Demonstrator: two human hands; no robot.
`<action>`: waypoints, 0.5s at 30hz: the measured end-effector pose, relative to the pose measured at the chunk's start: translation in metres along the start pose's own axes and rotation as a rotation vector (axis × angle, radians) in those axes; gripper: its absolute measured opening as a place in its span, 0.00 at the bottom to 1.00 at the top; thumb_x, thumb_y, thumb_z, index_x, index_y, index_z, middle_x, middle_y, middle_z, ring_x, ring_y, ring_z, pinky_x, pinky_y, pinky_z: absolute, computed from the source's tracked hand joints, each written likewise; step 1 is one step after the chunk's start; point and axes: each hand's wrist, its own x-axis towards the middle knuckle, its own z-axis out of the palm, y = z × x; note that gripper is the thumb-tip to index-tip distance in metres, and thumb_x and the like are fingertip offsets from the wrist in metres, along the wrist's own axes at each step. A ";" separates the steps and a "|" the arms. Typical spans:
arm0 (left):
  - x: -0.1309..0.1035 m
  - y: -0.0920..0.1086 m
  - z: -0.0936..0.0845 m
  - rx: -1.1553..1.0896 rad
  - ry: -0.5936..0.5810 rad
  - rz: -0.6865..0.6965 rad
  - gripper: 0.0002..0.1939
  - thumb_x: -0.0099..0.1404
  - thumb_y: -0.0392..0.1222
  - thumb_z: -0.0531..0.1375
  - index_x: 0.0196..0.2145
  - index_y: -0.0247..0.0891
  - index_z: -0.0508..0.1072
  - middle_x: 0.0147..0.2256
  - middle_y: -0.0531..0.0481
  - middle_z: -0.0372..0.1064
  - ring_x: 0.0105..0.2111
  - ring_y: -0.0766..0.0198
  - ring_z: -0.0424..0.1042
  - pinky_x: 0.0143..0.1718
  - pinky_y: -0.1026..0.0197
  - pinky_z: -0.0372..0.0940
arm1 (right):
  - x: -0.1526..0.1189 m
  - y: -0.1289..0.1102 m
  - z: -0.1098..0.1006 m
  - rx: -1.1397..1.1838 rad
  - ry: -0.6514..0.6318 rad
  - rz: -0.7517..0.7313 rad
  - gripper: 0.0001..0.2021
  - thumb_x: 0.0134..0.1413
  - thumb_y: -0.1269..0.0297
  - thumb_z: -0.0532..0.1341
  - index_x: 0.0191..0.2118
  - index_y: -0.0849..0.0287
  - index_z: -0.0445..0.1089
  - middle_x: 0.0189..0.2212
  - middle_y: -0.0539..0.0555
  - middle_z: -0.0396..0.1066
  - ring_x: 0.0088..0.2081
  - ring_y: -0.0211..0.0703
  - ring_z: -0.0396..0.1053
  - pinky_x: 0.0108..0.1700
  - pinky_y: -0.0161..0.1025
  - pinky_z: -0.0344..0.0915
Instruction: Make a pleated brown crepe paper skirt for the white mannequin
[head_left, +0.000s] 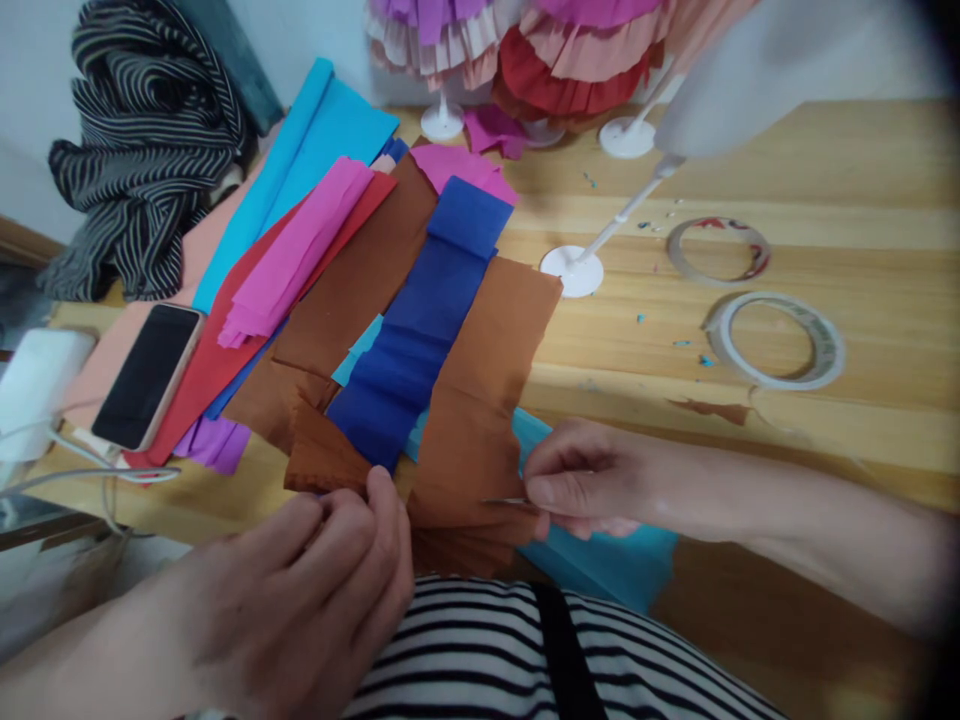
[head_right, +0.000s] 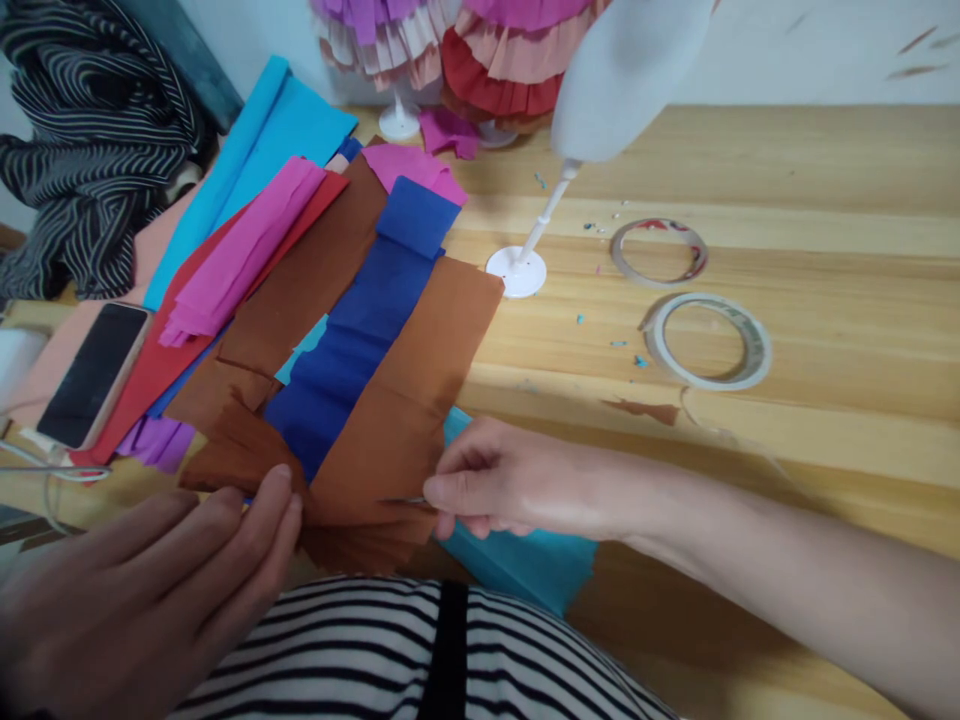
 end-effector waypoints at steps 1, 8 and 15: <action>0.000 0.000 0.000 0.003 0.004 0.002 0.18 0.66 0.35 0.44 0.45 0.30 0.71 0.44 0.38 0.72 0.35 0.58 0.68 0.30 0.55 0.62 | 0.000 0.000 0.000 -0.011 0.010 -0.013 0.26 0.49 0.41 0.62 0.27 0.65 0.74 0.18 0.47 0.60 0.18 0.28 0.54 0.17 0.28 0.49; 0.004 -0.004 0.000 0.017 0.005 0.026 0.18 0.66 0.34 0.45 0.45 0.26 0.70 0.43 0.36 0.72 0.34 0.57 0.69 0.29 0.55 0.62 | -0.005 -0.003 -0.001 -0.018 0.029 0.020 0.23 0.51 0.44 0.62 0.30 0.64 0.75 0.19 0.48 0.62 0.19 0.29 0.55 0.18 0.28 0.50; 0.006 -0.004 0.000 0.015 0.007 0.012 0.18 0.66 0.34 0.44 0.44 0.28 0.70 0.43 0.38 0.73 0.33 0.57 0.69 0.28 0.55 0.62 | -0.009 -0.012 -0.003 -0.176 0.058 0.048 0.18 0.53 0.51 0.61 0.30 0.64 0.76 0.20 0.51 0.65 0.24 0.35 0.62 0.22 0.30 0.56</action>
